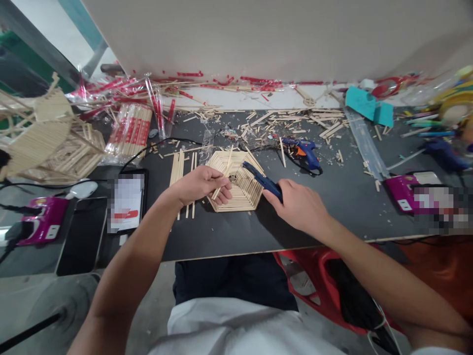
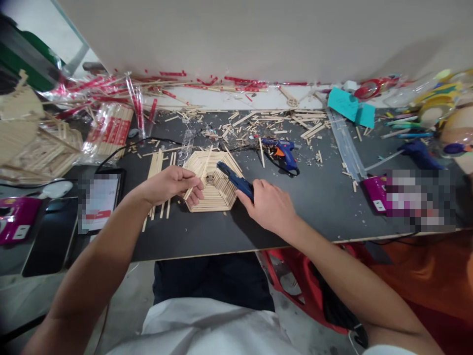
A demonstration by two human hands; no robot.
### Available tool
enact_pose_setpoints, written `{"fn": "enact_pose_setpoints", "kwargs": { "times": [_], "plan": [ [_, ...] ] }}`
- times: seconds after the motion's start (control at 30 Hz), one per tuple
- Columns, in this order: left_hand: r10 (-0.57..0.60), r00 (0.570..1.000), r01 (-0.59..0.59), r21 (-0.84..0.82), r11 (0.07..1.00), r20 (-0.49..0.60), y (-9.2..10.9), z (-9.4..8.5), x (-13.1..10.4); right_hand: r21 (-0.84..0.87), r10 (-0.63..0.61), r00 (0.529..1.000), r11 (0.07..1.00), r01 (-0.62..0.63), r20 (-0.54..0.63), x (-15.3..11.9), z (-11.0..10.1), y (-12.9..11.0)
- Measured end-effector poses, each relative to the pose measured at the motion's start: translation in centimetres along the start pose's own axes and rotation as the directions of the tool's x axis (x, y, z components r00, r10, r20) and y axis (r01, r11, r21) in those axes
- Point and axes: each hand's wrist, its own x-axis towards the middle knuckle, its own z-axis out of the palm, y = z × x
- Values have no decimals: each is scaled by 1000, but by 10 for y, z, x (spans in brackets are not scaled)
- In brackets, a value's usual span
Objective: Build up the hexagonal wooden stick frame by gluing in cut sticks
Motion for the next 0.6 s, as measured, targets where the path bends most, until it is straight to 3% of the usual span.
{"fn": "enact_pose_setpoints", "kwargs": {
  "times": [0.17,0.33,0.4,0.47,0.53,0.6],
  "plan": [
    [119,978,-123,-12,992,-174,-4,4,8,-197,73,982,975,-107,-177,-21,23,5],
    [149,957,-164,-41,986,-248,-9,6,12,-123,19,958,991,-57,-287,-26,34,3],
    [176,943,-194,-37,980,-283,-9,6,12,-21,-26,952,1000,21,-305,-24,19,1],
    [209,927,-227,-21,974,-311,-8,6,12,146,-117,918,972,184,-378,-25,-4,-2],
    [235,914,-250,-4,968,-332,-8,6,12,335,-210,849,852,402,-485,-34,-22,-3],
    [256,900,-269,13,963,-352,-9,6,14,487,-261,818,696,528,-513,-52,-17,0]
  ]
}}
